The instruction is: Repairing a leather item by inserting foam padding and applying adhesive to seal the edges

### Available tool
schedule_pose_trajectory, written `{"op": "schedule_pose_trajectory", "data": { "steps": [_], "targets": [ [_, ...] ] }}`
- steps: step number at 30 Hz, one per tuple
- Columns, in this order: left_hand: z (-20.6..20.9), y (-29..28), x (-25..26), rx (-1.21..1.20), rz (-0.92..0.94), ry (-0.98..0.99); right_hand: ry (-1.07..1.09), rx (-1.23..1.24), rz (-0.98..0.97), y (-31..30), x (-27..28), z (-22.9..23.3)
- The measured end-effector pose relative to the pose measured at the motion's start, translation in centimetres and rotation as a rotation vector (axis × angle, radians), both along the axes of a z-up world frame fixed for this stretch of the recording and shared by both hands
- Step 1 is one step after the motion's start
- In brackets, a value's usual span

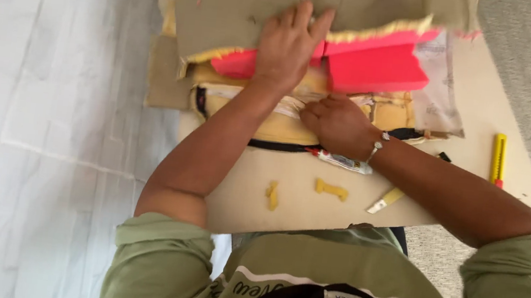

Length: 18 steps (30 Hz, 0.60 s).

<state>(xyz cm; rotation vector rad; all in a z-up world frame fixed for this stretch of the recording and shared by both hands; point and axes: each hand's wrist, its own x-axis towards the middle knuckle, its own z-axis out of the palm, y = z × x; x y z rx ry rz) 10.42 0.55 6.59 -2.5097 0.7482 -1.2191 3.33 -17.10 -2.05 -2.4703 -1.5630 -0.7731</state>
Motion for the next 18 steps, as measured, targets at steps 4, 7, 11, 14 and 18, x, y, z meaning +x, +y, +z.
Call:
{"op": "schedule_pose_trajectory", "data": {
  "steps": [4,7,11,14,18],
  "targets": [
    [-0.7,-0.5,0.8,-0.035,0.002,-0.046,0.006,-0.023,-0.102,0.0,0.7,1.5],
    [0.1,0.0,0.3,-0.037,-0.014,-0.046,-0.096,0.005,-0.279,1.4,0.7,1.7],
    [-0.2,-0.2,0.6,0.000,0.011,-0.077,-0.197,-0.151,-0.466,2.8,2.3,0.2],
    [0.1,-0.3,0.2,-0.002,0.004,-0.035,-0.191,-0.169,-0.533,4.2,4.2,-1.5],
    [0.4,-0.5,0.1,-0.043,-0.015,-0.054,-0.215,-0.188,-0.506,4.8,5.8,-3.7]
  ]
}}
